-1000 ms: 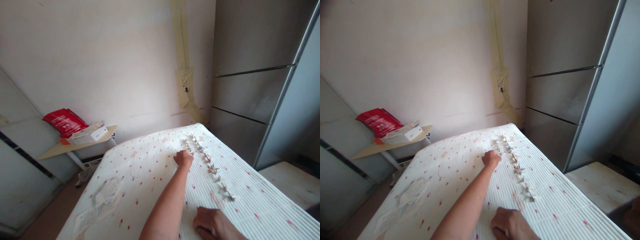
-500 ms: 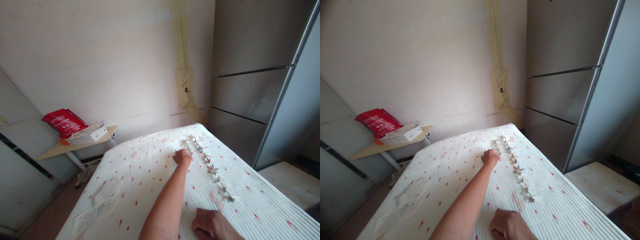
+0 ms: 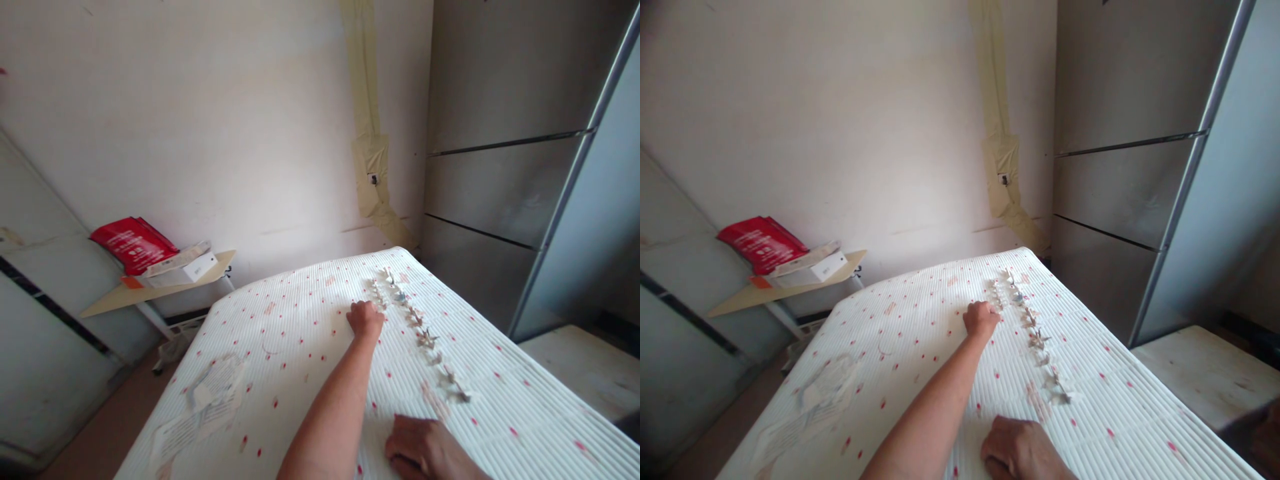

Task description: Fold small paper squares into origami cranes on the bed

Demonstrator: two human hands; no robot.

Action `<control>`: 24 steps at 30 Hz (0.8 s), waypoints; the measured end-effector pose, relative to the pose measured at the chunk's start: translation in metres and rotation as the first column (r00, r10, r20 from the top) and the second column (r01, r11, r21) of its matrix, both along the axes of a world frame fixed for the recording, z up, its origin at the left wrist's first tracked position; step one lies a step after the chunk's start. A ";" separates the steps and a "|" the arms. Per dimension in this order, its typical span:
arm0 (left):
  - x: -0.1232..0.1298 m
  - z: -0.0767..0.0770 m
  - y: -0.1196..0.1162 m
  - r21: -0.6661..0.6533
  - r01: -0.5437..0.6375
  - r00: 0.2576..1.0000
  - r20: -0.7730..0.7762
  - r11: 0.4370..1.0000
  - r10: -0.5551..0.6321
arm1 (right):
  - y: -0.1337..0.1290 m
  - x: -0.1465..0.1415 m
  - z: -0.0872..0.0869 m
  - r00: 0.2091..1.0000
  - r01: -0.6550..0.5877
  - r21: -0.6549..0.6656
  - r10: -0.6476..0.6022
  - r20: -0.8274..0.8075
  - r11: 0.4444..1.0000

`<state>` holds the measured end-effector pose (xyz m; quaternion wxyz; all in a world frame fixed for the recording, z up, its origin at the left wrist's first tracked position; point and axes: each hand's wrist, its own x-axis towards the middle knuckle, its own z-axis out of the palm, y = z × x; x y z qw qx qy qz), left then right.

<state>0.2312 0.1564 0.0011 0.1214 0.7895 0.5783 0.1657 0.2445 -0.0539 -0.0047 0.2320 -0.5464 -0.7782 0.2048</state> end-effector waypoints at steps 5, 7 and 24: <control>0.000 -0.006 0.002 0.027 -0.003 1.000 0.014 1.000 0.003 | -0.001 0.000 0.001 1.000 -0.013 -0.007 0.013 0.003 1.000; -0.003 -0.007 0.002 0.036 0.002 1.000 0.027 0.999 -0.003 | -0.003 0.000 0.003 1.000 -0.001 -0.011 0.001 0.002 1.000; -0.064 -0.018 -0.014 0.138 0.179 0.945 0.250 0.974 -0.210 | -0.002 -0.001 0.008 0.999 0.011 -0.014 -0.011 0.051 1.000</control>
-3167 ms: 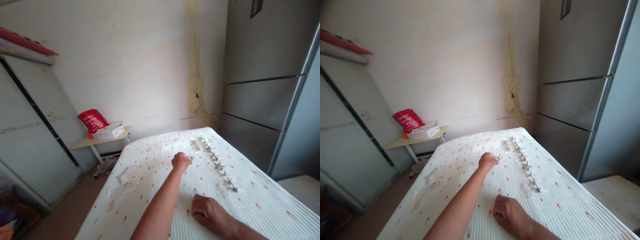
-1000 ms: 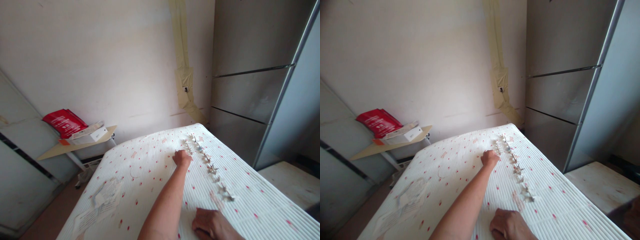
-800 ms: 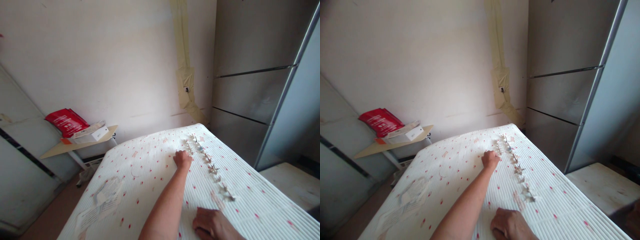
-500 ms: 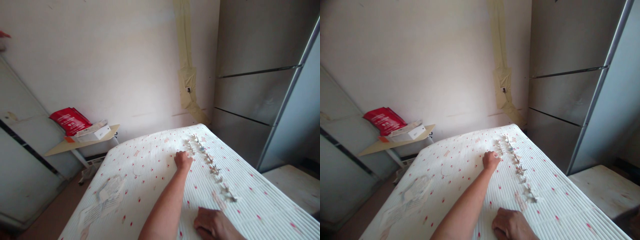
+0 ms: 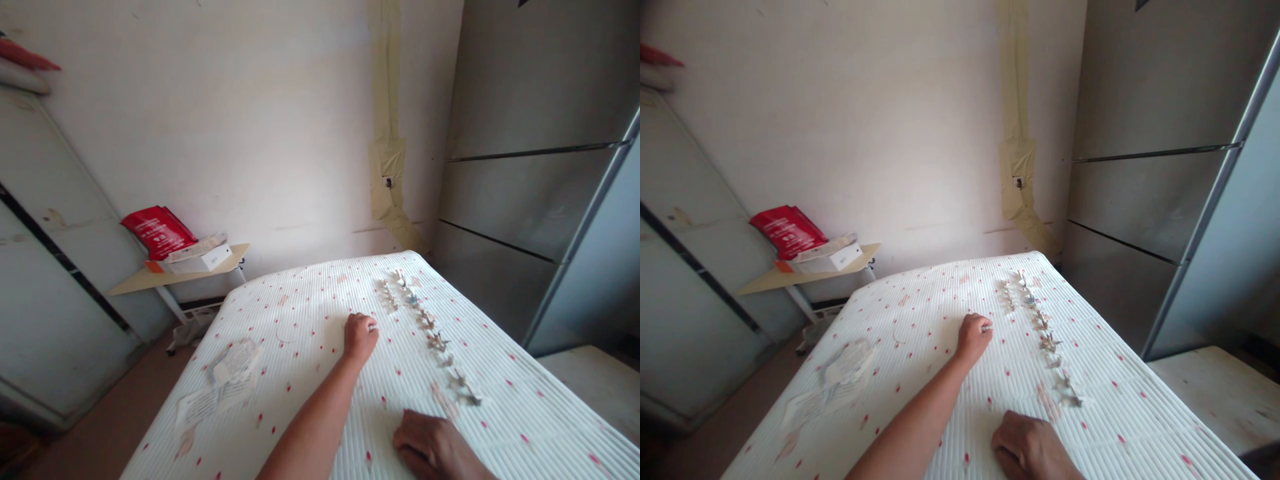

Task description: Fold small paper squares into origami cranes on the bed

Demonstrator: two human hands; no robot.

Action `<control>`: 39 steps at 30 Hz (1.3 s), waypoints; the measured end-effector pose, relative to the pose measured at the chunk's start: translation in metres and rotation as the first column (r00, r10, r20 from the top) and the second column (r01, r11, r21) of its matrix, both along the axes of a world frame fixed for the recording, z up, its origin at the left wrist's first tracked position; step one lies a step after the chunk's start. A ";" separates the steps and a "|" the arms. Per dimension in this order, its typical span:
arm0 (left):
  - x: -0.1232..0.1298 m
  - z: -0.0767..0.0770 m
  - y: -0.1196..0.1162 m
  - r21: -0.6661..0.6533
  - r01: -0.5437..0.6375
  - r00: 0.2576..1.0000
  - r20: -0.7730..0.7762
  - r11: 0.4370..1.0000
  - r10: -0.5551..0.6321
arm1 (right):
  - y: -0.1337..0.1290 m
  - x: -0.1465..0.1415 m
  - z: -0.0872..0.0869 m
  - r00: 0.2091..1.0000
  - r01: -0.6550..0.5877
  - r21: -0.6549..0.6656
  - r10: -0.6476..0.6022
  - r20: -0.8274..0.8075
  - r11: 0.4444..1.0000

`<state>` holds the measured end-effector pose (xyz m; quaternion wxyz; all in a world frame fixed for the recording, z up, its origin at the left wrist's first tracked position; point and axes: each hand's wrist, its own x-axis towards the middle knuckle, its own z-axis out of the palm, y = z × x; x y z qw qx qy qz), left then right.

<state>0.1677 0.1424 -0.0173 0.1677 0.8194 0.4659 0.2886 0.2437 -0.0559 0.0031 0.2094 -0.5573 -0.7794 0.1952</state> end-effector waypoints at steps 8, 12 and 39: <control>-0.079 -0.007 -0.034 0.045 0.050 0.989 0.136 0.998 -0.056 | 0.000 -0.012 -0.007 0.993 -0.078 0.088 0.070 0.090 0.993; -0.128 -0.003 -0.060 0.043 0.052 0.990 0.126 0.998 -0.057 | 0.005 -0.031 -0.008 0.968 -0.213 0.128 0.192 0.160 0.969; -0.237 -0.004 -0.090 0.162 -0.346 0.933 0.166 0.924 0.320 | 0.042 -0.118 -0.050 0.908 -0.373 0.302 0.279 0.311 0.878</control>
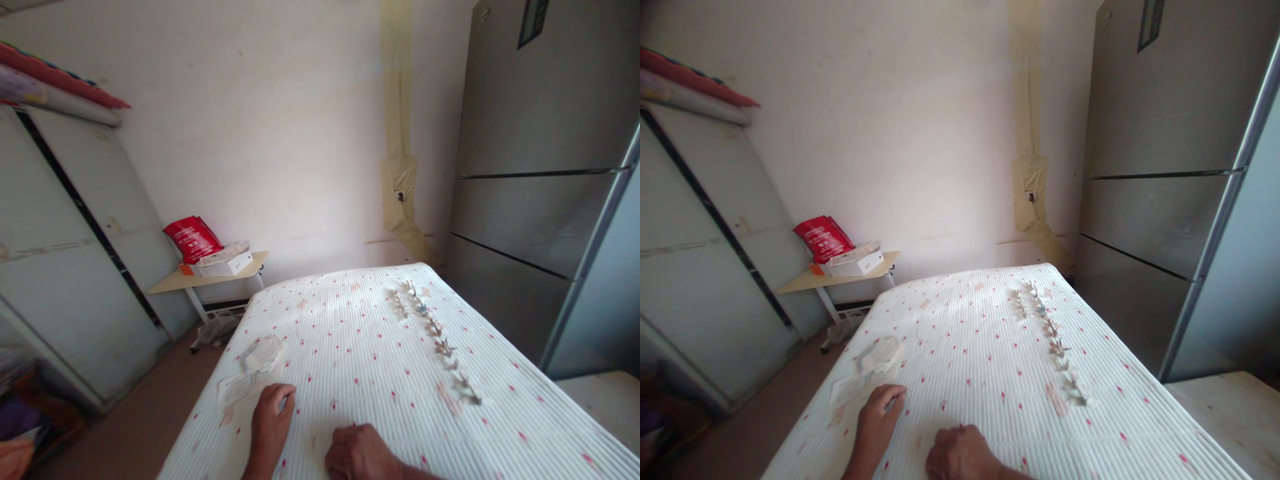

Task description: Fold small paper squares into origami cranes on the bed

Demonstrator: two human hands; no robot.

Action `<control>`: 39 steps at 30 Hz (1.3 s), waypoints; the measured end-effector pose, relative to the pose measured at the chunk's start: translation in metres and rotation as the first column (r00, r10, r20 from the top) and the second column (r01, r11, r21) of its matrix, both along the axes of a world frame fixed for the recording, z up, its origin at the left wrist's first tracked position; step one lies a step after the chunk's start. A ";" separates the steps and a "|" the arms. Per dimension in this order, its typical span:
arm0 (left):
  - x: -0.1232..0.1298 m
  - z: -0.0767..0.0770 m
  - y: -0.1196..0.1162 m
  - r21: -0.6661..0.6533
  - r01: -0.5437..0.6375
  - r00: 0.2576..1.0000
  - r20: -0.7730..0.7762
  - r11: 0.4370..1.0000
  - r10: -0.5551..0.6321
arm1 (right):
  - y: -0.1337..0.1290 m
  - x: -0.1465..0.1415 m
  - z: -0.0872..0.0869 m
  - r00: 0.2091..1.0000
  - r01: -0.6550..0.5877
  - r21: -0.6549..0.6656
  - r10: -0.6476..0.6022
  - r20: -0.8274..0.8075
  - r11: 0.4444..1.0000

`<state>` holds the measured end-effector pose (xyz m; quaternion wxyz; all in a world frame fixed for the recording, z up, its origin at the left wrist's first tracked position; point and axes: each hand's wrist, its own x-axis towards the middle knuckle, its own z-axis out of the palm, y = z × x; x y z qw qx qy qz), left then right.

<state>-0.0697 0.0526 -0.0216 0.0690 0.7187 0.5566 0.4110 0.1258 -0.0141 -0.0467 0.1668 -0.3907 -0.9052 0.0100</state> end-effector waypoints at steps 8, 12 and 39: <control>0.000 -0.002 -0.001 0.014 0.041 0.999 0.018 0.999 -0.042 | -0.004 0.002 0.009 0.999 0.041 0.006 -0.041 0.036 0.999; -0.012 -0.004 0.004 0.066 -0.011 0.997 0.074 0.998 0.007 | -0.004 -0.001 0.014 0.997 0.072 0.043 -0.073 0.031 0.997; -0.078 -0.009 0.023 0.176 -0.436 0.899 0.032 0.883 0.437 | -0.005 -0.008 0.012 0.990 0.025 0.015 -0.022 -0.139 1.000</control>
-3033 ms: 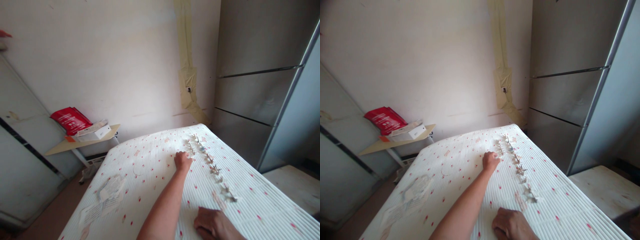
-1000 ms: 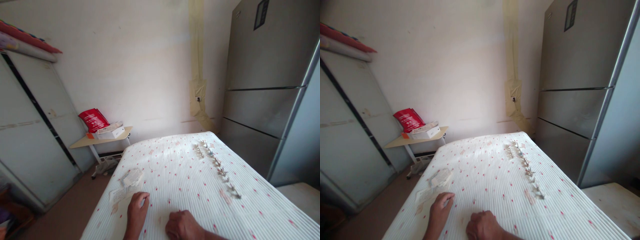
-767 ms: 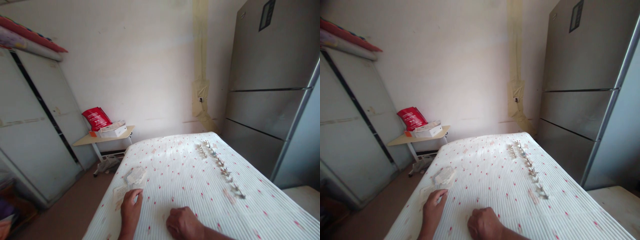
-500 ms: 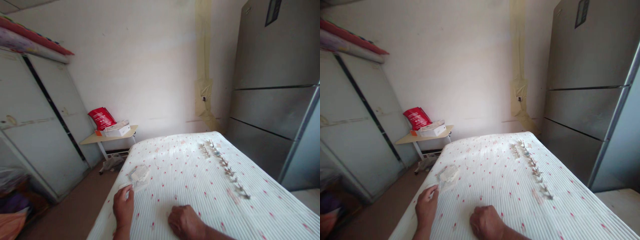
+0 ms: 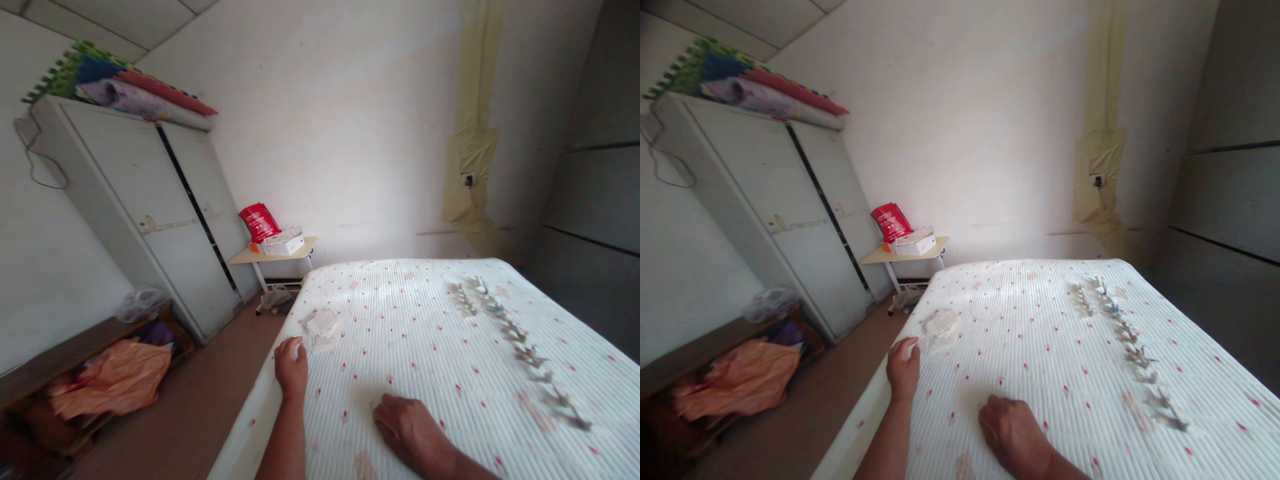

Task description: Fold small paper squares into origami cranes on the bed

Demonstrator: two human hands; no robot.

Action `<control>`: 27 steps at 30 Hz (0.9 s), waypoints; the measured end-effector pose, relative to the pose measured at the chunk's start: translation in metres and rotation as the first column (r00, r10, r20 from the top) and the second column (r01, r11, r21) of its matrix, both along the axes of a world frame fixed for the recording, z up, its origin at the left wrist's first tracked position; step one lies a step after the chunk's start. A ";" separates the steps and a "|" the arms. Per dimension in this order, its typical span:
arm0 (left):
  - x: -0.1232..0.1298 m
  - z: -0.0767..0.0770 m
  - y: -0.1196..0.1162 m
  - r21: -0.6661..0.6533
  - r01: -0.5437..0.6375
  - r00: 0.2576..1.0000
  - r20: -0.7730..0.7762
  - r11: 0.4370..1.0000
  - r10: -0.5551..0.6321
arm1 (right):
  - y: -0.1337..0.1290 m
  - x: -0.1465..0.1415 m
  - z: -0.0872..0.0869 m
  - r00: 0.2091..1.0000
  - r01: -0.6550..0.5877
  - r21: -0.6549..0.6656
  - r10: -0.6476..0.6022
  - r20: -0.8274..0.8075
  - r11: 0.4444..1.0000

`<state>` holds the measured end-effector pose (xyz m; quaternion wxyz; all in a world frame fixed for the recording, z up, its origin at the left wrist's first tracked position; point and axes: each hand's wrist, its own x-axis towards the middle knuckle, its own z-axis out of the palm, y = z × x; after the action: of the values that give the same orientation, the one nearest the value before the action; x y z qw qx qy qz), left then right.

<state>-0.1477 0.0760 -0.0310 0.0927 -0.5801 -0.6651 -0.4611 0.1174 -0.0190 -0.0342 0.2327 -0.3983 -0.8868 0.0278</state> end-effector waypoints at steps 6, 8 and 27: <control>0.013 0.000 0.004 -0.037 0.064 0.986 -0.153 0.997 -0.069 | 0.000 0.000 0.001 1.000 0.004 0.031 -0.004 0.006 0.999; 0.017 0.003 0.007 -0.057 0.086 0.970 -0.221 0.995 -0.096 | -0.001 -0.001 0.001 1.000 0.016 0.034 -0.016 0.023 0.999; 0.039 0.006 0.040 -0.356 -0.063 0.893 -0.438 0.932 -0.107 | 0.002 -0.006 0.008 0.997 0.027 0.139 -0.037 0.066 0.990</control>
<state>-0.1090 0.1163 -0.0254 0.1307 -0.6855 -0.6918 -0.1854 0.1110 -0.0174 -0.0257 0.2296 -0.3960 -0.8876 -0.0513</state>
